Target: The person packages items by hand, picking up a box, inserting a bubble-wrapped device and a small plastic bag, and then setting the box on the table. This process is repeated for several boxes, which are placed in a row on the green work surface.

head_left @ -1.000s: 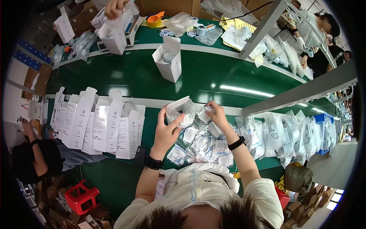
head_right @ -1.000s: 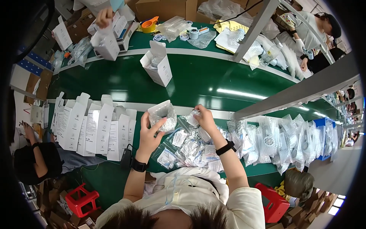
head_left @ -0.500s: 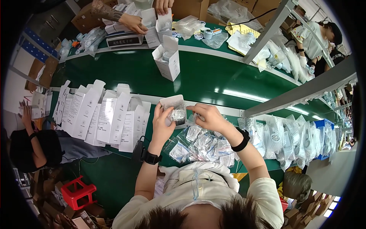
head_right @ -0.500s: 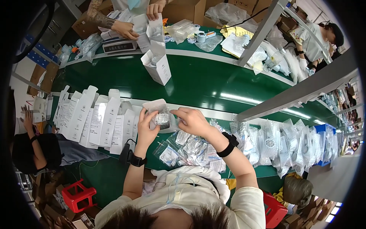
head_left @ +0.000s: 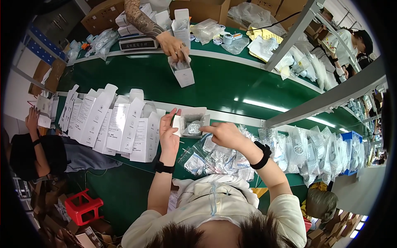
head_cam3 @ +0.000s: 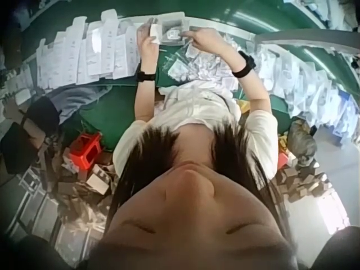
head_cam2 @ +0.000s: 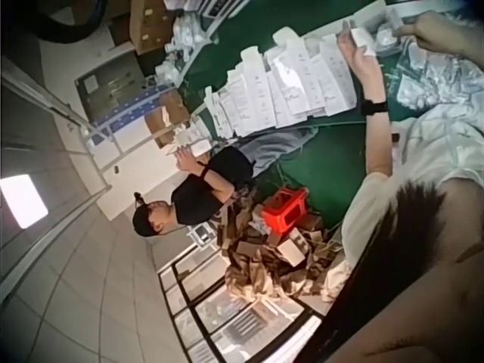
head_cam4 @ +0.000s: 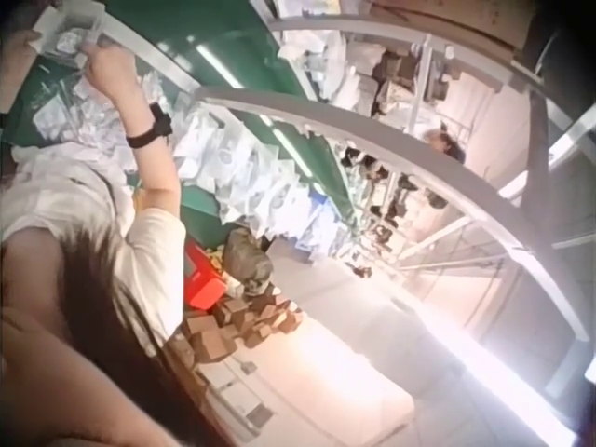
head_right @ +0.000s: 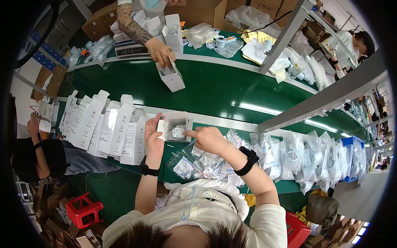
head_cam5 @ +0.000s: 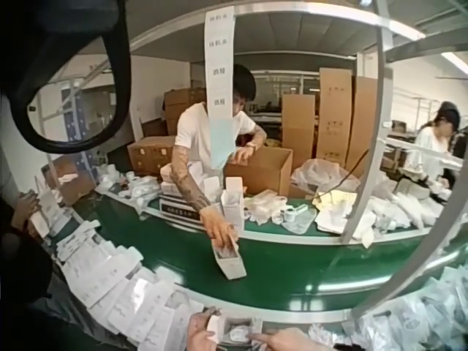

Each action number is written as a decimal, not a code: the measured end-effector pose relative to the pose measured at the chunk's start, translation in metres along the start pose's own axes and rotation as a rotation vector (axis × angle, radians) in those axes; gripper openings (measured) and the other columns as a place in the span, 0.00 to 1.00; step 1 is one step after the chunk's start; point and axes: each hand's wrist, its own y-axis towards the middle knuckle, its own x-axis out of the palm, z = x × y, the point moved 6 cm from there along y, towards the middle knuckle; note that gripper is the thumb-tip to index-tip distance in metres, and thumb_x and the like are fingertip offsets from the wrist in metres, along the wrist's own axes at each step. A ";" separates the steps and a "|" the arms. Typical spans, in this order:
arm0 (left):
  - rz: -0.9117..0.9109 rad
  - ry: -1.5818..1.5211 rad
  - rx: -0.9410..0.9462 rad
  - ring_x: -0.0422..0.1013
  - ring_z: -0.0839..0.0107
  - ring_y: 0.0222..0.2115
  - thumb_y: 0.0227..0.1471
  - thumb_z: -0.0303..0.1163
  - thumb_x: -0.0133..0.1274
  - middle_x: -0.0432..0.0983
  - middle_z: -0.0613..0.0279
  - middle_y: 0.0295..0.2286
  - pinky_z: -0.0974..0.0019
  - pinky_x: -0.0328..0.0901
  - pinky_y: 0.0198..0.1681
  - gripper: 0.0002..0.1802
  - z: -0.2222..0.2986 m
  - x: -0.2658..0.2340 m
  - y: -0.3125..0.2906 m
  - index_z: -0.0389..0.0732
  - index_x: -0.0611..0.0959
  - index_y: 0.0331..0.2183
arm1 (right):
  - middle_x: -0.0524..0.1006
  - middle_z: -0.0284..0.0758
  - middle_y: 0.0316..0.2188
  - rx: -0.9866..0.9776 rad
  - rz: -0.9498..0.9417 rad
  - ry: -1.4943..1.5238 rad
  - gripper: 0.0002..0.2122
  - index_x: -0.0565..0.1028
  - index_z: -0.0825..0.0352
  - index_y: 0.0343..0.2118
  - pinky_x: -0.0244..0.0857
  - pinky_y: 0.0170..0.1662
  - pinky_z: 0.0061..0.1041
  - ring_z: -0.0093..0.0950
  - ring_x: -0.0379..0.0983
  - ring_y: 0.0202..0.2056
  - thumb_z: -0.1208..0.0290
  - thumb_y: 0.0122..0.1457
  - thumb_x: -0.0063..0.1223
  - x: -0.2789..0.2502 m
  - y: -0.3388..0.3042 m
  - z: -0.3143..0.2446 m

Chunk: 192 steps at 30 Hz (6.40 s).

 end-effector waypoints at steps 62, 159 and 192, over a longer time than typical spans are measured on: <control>0.383 2.510 0.034 0.51 0.51 0.50 0.32 0.21 0.57 0.50 0.48 0.52 0.51 0.46 0.51 0.40 0.064 -0.039 -0.030 0.38 0.61 0.51 | 0.43 0.52 0.56 0.787 1.149 0.221 0.58 0.32 0.70 0.57 0.39 0.58 0.35 0.46 0.40 0.57 0.64 0.30 0.68 -0.066 0.147 0.365; -0.472 1.068 0.434 0.57 0.54 0.49 0.29 0.20 0.63 0.51 0.41 0.51 0.59 0.54 0.51 0.41 -0.049 0.054 -0.006 0.44 0.50 0.37 | 0.67 0.35 0.41 0.695 0.626 0.085 0.18 0.72 0.58 0.39 0.56 0.46 0.41 0.39 0.61 0.45 0.67 0.41 0.58 0.009 -0.119 0.104; -0.194 1.323 0.296 0.72 0.62 0.26 0.34 0.18 0.56 0.74 0.54 0.25 0.69 0.64 0.28 0.06 0.008 0.047 0.037 0.30 0.76 0.21 | 0.73 0.35 0.29 -0.113 0.877 0.272 0.13 0.72 0.68 0.31 0.66 0.32 0.21 0.30 0.71 0.31 0.86 0.39 0.53 -0.033 -0.017 -0.030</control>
